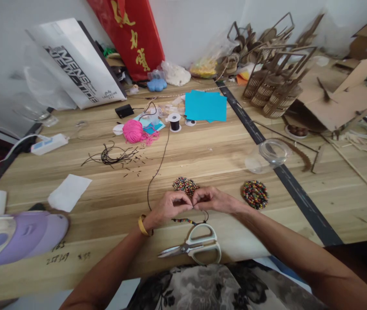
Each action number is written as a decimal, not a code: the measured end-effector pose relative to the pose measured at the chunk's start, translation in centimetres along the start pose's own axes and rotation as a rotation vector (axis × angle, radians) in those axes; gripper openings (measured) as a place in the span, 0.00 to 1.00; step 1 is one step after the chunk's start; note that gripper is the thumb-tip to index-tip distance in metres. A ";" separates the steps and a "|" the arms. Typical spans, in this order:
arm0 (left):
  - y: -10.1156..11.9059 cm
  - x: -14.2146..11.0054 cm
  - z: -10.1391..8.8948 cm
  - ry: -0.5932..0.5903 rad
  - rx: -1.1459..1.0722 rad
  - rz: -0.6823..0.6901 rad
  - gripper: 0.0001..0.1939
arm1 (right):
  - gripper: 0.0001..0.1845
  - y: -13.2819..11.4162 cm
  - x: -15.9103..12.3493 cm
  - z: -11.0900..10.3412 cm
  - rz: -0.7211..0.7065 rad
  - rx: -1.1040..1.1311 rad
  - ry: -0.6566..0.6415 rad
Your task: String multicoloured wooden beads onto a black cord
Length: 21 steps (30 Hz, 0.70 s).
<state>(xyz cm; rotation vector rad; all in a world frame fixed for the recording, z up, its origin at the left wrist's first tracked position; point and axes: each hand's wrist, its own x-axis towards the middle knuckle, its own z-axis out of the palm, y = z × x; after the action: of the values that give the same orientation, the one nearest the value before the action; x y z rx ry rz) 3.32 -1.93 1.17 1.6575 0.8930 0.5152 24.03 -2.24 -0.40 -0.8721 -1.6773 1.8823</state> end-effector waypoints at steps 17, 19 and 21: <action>0.8 -0.1 -0.1 0.057 0.081 0.200 0.12 | 0.10 -1.5 -0.8 0.1 -0.042 -0.067 0.052; 0.8 -0.1 -0.1 0.070 0.074 0.203 0.12 | 0.10 -1.5 -0.6 0.4 -0.038 -0.010 0.045; 0.7 -0.1 -0.1 0.078 0.070 0.212 0.11 | 0.10 -1.5 -0.5 0.6 -0.014 0.032 0.043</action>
<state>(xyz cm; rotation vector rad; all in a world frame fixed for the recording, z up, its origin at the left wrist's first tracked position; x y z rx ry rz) 3.40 -1.98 1.89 1.8171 0.8033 0.7046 23.87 -2.81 1.16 -0.8789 -1.6196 1.8631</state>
